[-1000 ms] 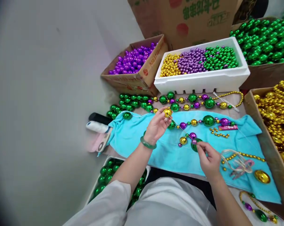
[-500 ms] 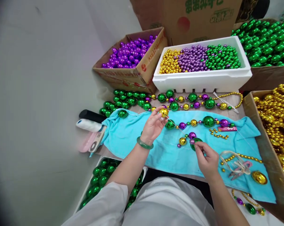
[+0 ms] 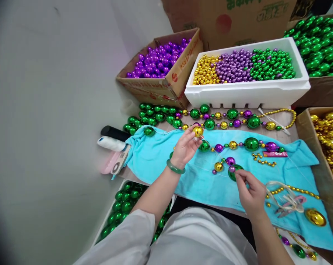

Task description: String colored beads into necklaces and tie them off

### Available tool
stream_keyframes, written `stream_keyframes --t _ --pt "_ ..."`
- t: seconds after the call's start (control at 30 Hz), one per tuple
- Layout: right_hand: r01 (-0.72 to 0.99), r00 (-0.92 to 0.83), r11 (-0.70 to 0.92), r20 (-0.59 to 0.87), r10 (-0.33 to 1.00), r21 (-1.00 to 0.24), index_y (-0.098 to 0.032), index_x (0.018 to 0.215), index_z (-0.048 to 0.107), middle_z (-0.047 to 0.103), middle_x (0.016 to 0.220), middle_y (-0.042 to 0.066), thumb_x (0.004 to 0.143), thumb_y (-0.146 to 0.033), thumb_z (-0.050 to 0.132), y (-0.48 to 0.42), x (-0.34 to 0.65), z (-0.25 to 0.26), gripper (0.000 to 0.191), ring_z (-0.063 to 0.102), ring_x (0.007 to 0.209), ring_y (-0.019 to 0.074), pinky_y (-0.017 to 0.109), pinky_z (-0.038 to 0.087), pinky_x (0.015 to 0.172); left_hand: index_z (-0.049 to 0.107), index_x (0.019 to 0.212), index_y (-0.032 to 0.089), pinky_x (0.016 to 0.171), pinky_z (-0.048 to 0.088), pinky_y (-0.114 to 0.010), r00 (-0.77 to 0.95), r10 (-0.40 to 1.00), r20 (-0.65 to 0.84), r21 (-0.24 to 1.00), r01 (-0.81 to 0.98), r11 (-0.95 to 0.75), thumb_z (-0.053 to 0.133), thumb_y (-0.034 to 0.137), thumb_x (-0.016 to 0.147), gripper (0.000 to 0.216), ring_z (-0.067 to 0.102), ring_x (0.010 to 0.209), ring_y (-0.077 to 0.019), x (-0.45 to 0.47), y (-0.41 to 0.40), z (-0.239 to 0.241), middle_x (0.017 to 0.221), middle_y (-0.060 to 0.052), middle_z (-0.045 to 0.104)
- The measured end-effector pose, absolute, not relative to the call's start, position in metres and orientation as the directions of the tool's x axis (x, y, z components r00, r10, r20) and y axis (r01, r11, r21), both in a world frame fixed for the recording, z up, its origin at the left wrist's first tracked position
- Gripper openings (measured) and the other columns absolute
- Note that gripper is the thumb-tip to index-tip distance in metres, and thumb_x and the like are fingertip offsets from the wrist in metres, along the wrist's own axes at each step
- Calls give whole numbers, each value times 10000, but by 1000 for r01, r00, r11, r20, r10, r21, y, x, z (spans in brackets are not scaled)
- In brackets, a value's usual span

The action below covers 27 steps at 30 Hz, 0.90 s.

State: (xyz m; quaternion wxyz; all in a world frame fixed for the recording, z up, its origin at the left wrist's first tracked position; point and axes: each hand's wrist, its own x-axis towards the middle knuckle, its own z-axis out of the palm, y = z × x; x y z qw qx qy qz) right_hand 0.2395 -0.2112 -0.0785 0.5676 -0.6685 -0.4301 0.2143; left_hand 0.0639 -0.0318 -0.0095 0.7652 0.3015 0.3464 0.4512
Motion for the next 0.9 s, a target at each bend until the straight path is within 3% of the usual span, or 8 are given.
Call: stream_keyframes --t 0.33,0.47,0.57,0.77,0.9 --pt "388 528 -12 212 823 -922 -169 866 720 650 663 8 851 -284 653 -209 240 -77 134 545 547 105 227 451 536 612 1082 213 692 493 -212 364 909 -202 830 -429 356 770 262 698 419 634 806 -105 67 -33 -14 988 -10 641" --pt "424 501 -16 220 837 -905 -175 864 719 685 712 19 860 -274 643 -210 240 -78 125 585 581 113 223 467 556 585 1128 233 791 491 -229 283 959 -20 935 -333 118 795 228 681 494 609 908 -117 68 -35 -17 1059 -19 634" --pt "429 496 -3 233 836 -903 -174 868 717 693 731 23 865 -274 639 -208 240 -79 127 599 600 118 225 479 575 508 1250 261 827 481 -229 315 944 100 965 -261 -15 804 219 693 632 600 996 -137 70 -40 -19 1137 -43 622" --pt "417 505 -13 220 835 -909 -173 872 723 674 703 11 867 -295 637 -205 241 -82 149 558 561 106 226 460 555 331 1430 291 804 487 -237 423 902 86 979 -203 2 821 274 696 883 601 983 -148 75 -49 -19 1138 -58 595" --pt "361 518 -61 146 843 -930 -183 892 720 647 689 2 861 -322 648 -205 243 -87 160 534 563 99 225 439 551 233 1496 306 795 488 -244 511 860 -2 981 -165 100 841 268 676 1022 600 937 -140 83 -57 -21 1127 -65 597"
